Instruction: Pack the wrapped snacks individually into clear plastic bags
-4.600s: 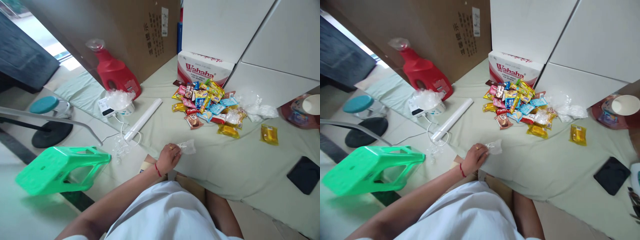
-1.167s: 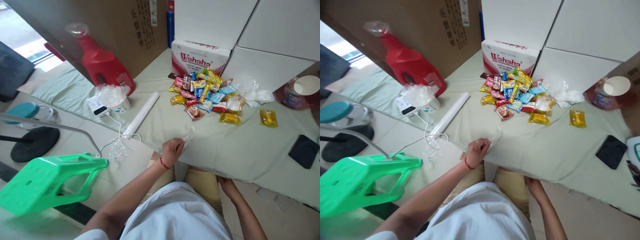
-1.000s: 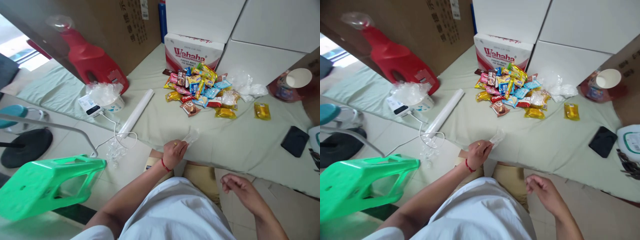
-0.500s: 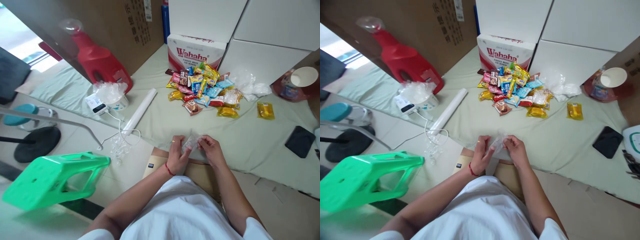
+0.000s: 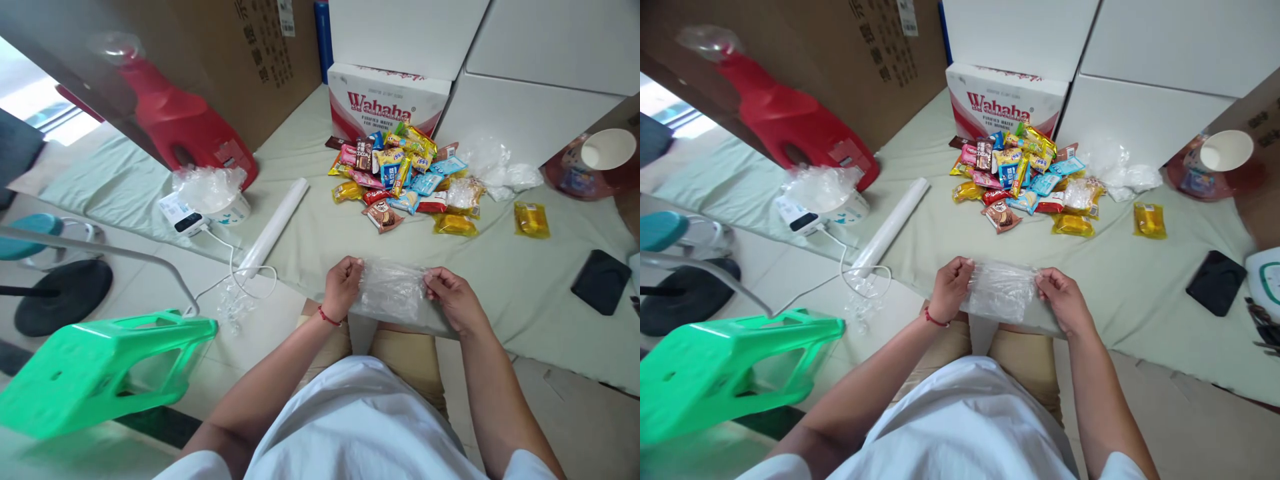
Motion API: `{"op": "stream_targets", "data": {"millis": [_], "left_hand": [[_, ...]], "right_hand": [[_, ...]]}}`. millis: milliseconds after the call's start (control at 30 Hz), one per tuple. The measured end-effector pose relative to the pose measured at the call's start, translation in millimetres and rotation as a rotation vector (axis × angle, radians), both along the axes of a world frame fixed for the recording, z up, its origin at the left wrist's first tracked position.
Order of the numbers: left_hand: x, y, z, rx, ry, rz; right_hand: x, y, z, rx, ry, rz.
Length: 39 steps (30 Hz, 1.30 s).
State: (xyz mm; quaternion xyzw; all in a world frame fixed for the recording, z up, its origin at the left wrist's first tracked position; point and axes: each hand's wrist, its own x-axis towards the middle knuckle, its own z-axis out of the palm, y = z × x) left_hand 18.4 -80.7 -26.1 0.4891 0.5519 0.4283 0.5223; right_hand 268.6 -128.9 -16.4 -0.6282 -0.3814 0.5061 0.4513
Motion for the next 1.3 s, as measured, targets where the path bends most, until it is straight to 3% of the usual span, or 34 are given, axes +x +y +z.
{"op": "stream_targets", "data": {"millis": [133, 200, 367, 467, 600, 667, 733, 833, 900, 967, 1067, 1133, 1233, 1300], "left_hand": [[4, 1, -6.1, -0.025, 0.013, 0.005], [6, 1, -7.0, -0.011, 0.018, 0.023], [0, -1, 6.1, 0.013, -0.045, -0.018], [-11, -4, 25.4, 0.021, -0.120, -0.129], [-27, -3, 54.9, 0.065, -0.171, -0.199], [-37, 3, 67.8, 0.085, -0.177, -0.163], [-50, 10, 78.3, 0.083, -0.168, -0.119], [-70, 21, 87.2, 0.080, -0.131, -0.058], [-78, 28, 85.2, 0.084, -0.111, -0.029], [-79, 35, 74.3, 0.053, -0.117, -0.045], [-68, 48, 43.8, -0.034, -0.102, -0.082], [-59, 57, 22.1, -0.056, -0.011, -0.052], [-51, 66, 1.6, -0.006, 0.137, 0.016], [-49, 69, -2.6, 0.035, 0.184, 0.020]], "right_hand": [[2, 3, -0.3, 0.187, -0.336, -0.225], [-6, 5, 3.5, 0.292, -0.425, -0.193], [-22, 25, 12.7, 0.395, -0.543, 0.139], [-19, 44, 15.4, 0.459, -0.401, 0.342], [-21, 61, 18.4, 0.341, -0.116, 0.773], [-23, 62, 22.5, 0.286, -0.122, 0.892], [-19, 56, 30.7, 0.253, -0.160, 0.922], [2, 42, 50.1, 0.146, -0.146, 0.868], [21, 35, 61.2, 0.058, -0.123, 0.768], [38, 35, 64.0, 0.009, -0.119, 0.642], [54, 48, 49.3, -0.010, -0.187, 0.506], [54, 56, 35.0, 0.043, -0.381, 0.369], [36, 55, 25.2, 0.294, -0.777, 0.053], [11, 43, 28.3, 0.511, -0.906, 0.027]]}}
